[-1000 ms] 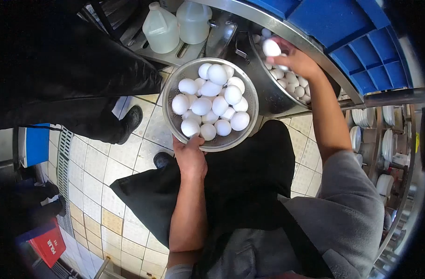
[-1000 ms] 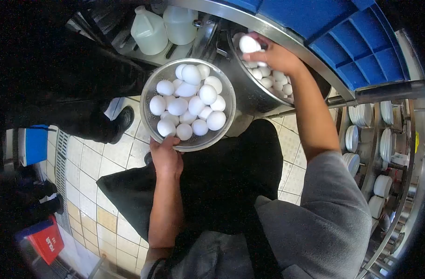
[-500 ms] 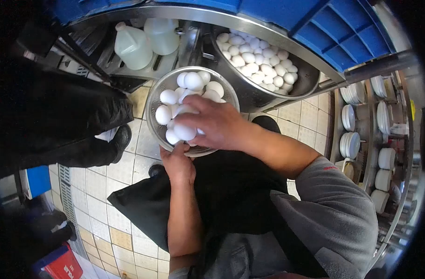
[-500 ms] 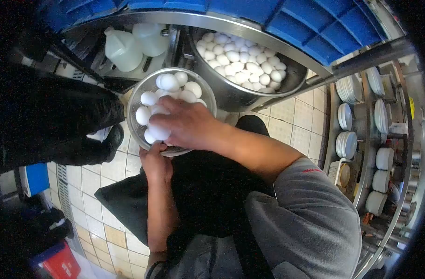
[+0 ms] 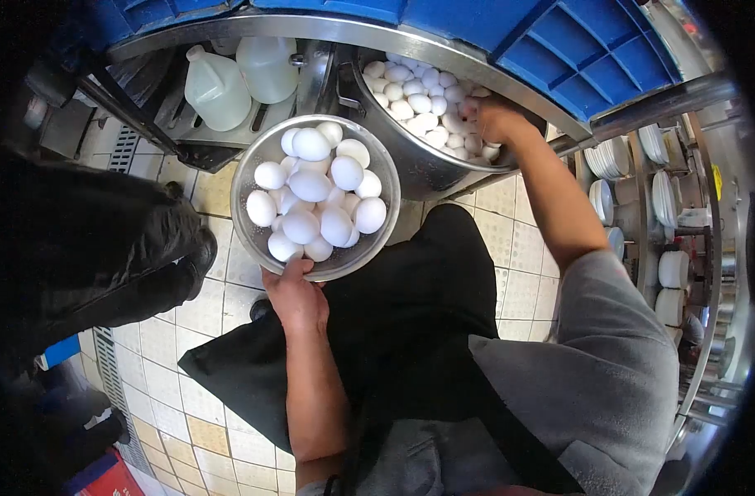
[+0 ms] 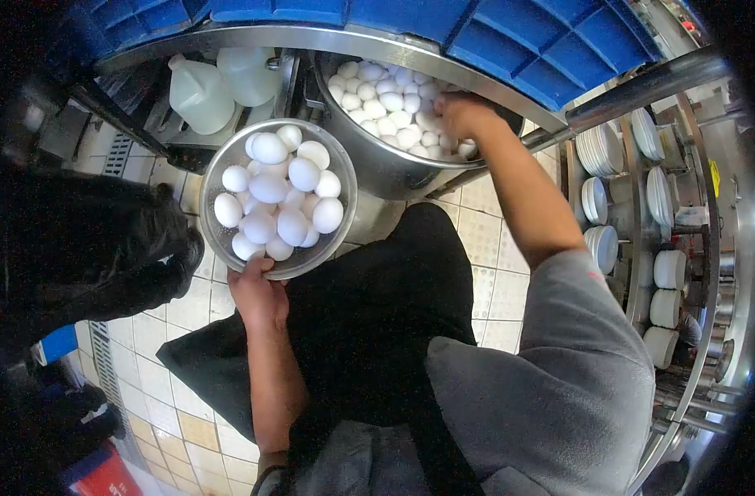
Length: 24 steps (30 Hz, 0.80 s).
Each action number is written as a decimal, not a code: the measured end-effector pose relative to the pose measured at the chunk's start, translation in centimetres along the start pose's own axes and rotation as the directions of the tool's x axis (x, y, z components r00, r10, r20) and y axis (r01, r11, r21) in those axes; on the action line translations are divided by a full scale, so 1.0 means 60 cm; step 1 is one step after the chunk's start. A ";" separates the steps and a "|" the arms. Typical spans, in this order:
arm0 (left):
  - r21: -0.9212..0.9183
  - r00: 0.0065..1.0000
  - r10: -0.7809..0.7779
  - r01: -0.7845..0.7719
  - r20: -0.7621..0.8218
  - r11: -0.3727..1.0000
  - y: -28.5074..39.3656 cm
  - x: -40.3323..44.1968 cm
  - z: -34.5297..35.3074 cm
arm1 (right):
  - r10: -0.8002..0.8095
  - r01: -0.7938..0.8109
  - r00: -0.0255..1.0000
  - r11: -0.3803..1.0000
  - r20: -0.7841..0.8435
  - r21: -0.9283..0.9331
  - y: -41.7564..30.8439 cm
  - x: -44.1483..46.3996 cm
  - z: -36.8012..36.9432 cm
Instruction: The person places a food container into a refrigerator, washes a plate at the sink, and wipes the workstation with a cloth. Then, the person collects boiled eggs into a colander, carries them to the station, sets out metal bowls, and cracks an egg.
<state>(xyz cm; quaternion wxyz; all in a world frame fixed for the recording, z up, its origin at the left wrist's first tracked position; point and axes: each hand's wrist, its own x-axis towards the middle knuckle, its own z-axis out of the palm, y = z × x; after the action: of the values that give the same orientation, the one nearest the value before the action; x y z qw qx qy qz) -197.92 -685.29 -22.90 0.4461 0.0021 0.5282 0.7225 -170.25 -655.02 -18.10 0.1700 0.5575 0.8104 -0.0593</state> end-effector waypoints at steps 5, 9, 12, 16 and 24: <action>-0.028 0.998 -0.038 0.037 -0.053 0.999 -0.009 0.006 -0.006 | 0.064 -0.058 0.998 0.981 0.027 -0.188 0.039 0.066 0.017; -0.019 0.999 -0.037 0.036 -0.025 0.999 -0.005 0.000 -0.006 | 0.062 -0.050 0.995 0.986 0.074 -0.160 0.044 0.072 0.015; -0.015 0.999 -0.032 0.031 -0.035 0.999 0.001 -0.006 -0.002 | 0.064 -0.048 0.989 0.992 0.133 -0.118 0.044 0.061 0.019; 0.024 0.999 -0.044 0.044 0.008 0.999 0.001 -0.004 -0.008 | 0.063 -0.049 0.981 0.996 0.182 -0.080 0.042 0.049 0.024; -0.015 0.999 -0.028 0.028 -0.034 1.000 0.000 -0.008 -0.001 | 0.048 -0.034 0.996 0.983 0.074 -0.178 0.059 0.063 0.028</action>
<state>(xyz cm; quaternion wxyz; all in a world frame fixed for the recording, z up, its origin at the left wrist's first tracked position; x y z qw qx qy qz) -197.67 -685.67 -22.71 0.4469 -0.0211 0.5304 0.7201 -167.84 -650.83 -20.66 0.2513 0.5541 0.7936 -0.0054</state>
